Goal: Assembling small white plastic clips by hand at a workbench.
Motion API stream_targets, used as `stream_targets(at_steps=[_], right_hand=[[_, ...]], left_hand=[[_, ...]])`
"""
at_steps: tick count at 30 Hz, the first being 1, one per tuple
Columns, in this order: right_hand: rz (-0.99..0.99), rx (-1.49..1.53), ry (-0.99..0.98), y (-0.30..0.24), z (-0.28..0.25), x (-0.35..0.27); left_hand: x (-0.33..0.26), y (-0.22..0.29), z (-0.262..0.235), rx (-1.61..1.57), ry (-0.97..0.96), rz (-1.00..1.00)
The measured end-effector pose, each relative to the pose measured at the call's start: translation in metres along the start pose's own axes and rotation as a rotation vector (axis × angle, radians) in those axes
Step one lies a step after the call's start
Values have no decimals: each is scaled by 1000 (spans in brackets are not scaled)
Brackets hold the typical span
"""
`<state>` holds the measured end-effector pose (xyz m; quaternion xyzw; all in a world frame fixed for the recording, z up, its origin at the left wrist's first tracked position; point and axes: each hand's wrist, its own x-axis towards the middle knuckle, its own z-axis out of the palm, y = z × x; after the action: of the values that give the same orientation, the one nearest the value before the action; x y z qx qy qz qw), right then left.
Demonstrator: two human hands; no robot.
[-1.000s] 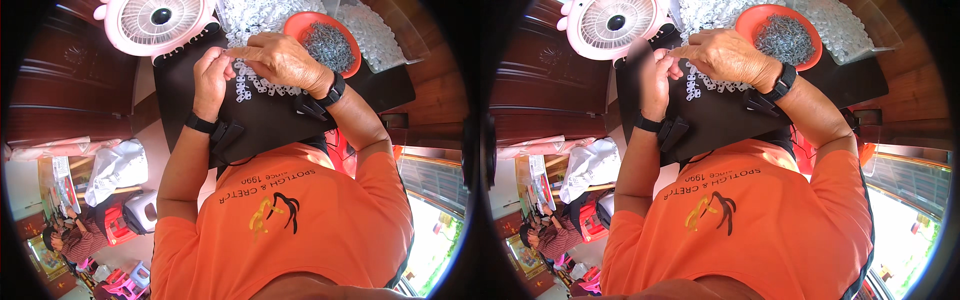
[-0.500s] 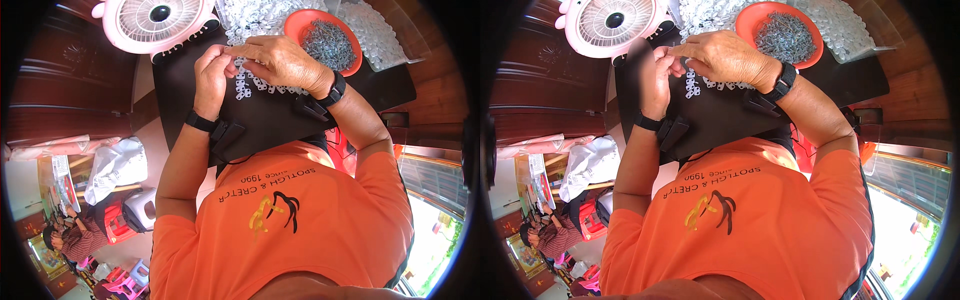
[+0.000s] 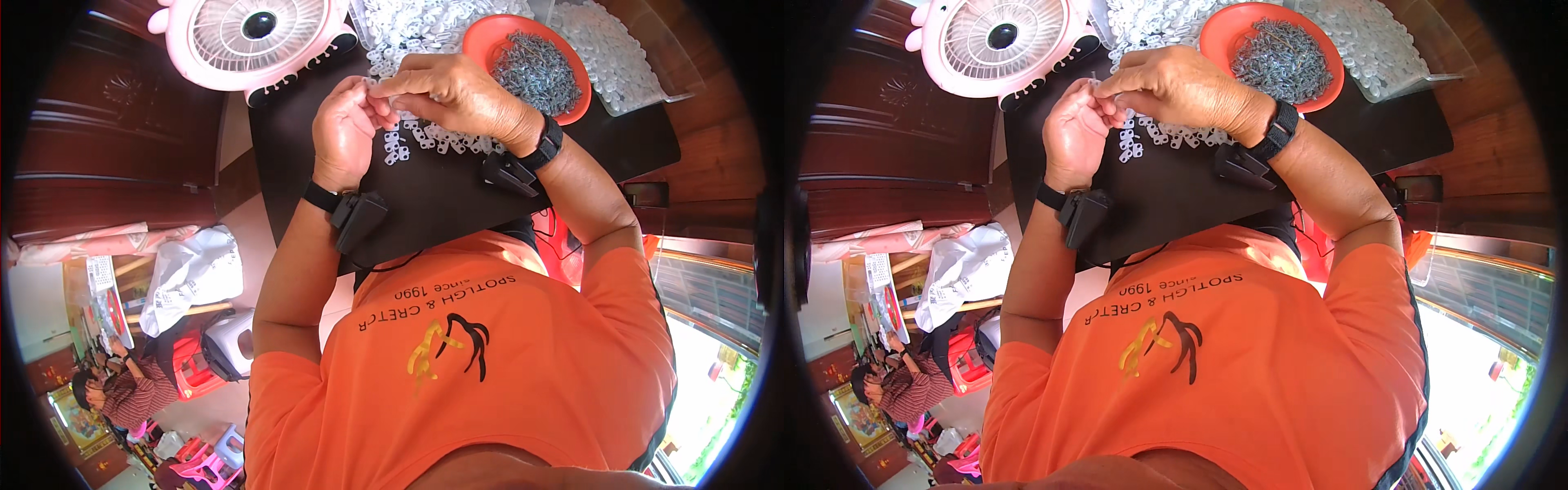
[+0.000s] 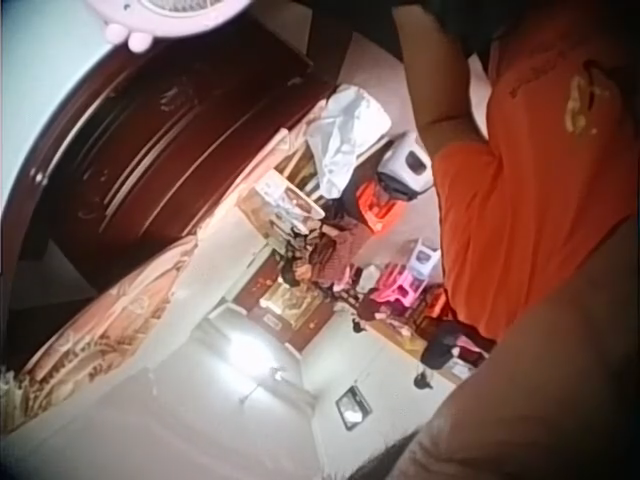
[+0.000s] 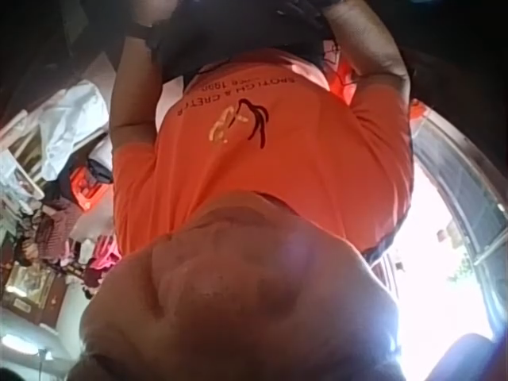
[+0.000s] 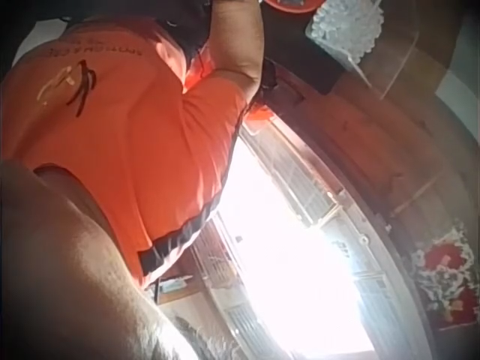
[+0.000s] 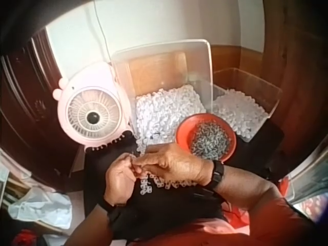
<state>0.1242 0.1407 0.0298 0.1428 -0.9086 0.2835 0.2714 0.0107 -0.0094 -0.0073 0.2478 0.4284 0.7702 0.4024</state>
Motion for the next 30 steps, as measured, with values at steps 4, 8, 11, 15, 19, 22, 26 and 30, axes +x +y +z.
stream_targets(at_steps=[4, 8, 11, 15, 19, 22, 26, 30], right_hand=[[7, 157, 11, 3, -1, 1], [158, 199, 28, 12, 0, -1], [223, 321, 41, 22, 9, -2], [225, 486, -2, 24, 7, -2], [267, 613, -55, 24, 7, -2], [301, 569, -69, 20, 3, -3], [302, 524, -80, 24, 7, -3], [341, 475, -38, 26, 9, -4]], left_hand=[[1, 2, -3, -36, -31, -11], [1, 4, -1, -51, -92, -54], [0, 2, 1, -64, -220, -142], [1, 4, -3, -119, -272, -190], [1, 5, -4, -109, -339, -224], [2, 4, -1, -52, -292, -264], [1, 0, -4, -32, -270, -273], [-1, -3, 2, 126, -95, -174]])
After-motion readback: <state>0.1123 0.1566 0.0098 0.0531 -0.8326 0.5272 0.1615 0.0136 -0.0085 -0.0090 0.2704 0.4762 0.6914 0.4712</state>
